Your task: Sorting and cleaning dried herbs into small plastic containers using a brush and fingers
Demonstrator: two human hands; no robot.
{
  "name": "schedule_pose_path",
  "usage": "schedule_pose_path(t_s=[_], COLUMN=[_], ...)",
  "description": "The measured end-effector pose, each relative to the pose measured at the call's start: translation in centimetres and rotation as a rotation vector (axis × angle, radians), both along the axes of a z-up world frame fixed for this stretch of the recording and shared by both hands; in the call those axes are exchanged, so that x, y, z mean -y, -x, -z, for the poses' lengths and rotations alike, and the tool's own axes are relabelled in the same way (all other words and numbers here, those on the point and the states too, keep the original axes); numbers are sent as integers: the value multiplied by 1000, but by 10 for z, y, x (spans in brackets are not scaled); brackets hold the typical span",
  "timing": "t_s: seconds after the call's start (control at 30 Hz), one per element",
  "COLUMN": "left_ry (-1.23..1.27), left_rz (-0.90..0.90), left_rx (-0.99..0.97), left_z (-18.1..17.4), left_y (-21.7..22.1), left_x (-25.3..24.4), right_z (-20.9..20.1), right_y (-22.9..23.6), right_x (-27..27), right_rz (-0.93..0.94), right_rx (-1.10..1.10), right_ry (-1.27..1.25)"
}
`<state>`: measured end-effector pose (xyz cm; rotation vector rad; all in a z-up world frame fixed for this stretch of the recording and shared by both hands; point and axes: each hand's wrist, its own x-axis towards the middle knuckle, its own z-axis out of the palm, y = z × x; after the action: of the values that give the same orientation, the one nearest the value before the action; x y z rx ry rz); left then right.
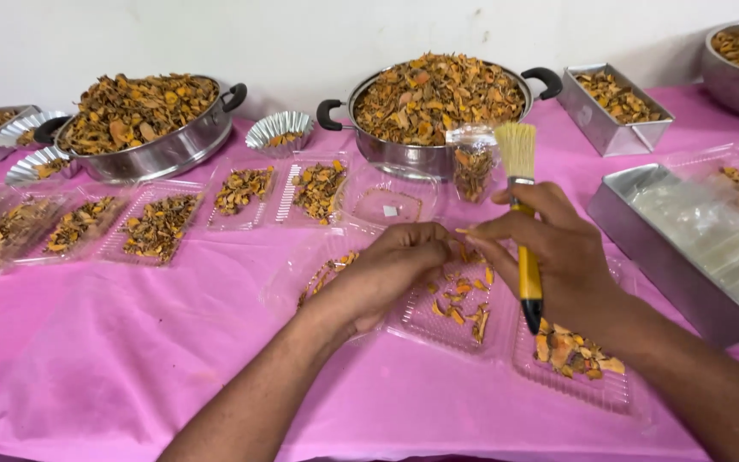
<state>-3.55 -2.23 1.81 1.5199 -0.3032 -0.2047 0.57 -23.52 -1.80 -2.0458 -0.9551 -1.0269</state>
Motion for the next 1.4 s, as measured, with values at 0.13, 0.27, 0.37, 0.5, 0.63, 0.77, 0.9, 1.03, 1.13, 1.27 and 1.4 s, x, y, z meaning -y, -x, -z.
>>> schedule_pose_path(t_s=[0.13, 0.27, 0.37, 0.5, 0.63, 0.77, 0.9, 1.03, 1.13, 1.27, 1.4], left_ry=[160, 186, 211, 296, 320, 300, 219, 177, 159, 120, 183], left_rz=[52, 41, 32, 61, 82, 45, 31, 18, -33, -67, -45], left_rx=[24, 55, 68, 88, 132, 214, 278, 307, 318, 289, 260], left_z=[7, 12, 16, 8, 10, 23, 22, 22, 30, 18, 10], left_y=[-9, -12, -18, -12, -15, -24, -25, -26, -33, -22, -21], left_x=[3, 5, 6, 3, 2, -1, 0, -1, -1, 0, -6], right_z=[-2, -5, -8, -12, -16, -22, -23, -26, -37, -35, -35], right_y=[2, 6, 8, 11, 14, 20, 23, 25, 31, 43, 43], right_x=[-10, -11, -13, -14, -11, -12, -10, -9, -12, -10, -4], right_rz=[-58, -104, -137, -187, -211, -276, -313, -317, -349, -375, -539], right_rx=[147, 131, 115, 84, 62, -45, -155, -236, -287, -241, -419], right_ry=[-22, -29, -25, -55, -66, -83, -99, -91, -45, -175, -214])
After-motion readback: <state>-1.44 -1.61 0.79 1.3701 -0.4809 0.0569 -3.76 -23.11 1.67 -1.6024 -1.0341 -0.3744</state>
